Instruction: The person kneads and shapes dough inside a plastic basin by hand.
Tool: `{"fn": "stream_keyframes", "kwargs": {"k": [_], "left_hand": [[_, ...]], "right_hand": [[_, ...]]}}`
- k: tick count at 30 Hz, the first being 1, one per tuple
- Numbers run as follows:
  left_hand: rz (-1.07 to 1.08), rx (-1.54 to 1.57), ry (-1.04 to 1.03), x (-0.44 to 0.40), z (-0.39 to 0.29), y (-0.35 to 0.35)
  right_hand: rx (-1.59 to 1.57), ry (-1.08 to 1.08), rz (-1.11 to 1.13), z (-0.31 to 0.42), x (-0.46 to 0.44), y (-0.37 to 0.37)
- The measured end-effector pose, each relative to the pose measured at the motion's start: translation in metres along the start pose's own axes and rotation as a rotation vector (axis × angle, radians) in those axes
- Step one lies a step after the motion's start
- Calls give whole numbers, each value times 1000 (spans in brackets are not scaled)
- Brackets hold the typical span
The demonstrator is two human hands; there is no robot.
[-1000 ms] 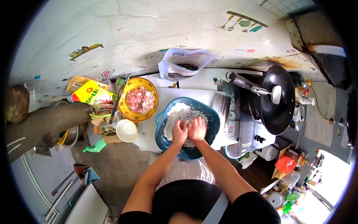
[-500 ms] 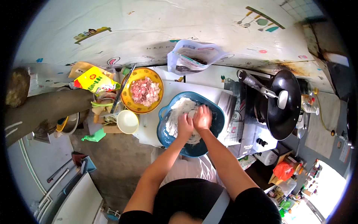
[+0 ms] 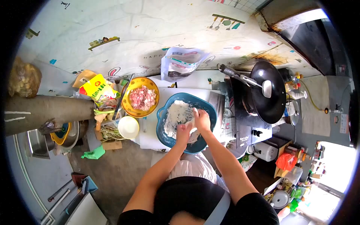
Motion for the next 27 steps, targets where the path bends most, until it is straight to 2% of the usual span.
{"fn": "stream_keyframes", "kwargs": {"k": [2, 3, 6, 7, 10, 16, 19, 25, 27], "left_hand": [[-27, -323, -356, 6, -13, 2], [-4, -497, -372, 14, -32, 5], [119, -664, -470, -4, -25, 23], [135, -667, -440, -6, -24, 24], [80, -805, -722, -1, -30, 20], [65, -917, -811, -14, -42, 8], [55, -963, -726, -27, -45, 3], [45, -1055, -722, -31, -57, -9], [47, -1115, -661, -31, -59, -12]], "right_hand": [[-12, -31, 34, 4, 11, 8], [-10, -60, 61, 4, 17, 8], [-94, -38, -87, -6, 35, -14], [-52, -10, -126, -8, 37, -20], [154, 128, -171, -1, 44, -25], [244, 269, -176, -2, 25, -44], [356, 362, -136, -5, 6, -53], [335, 499, -64, -14, -21, -57], [334, 504, -85, -15, -27, -58]]}}
Point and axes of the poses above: each hand's wrist, its own x-axis away from the middle knuckle, its own y-axis out of the back of the hand, z = x × y, the point moved 2 cm from there along -x, towards the middle knuckle, and after that the axes turned 6 degrees about x, right-handed, at the moved point
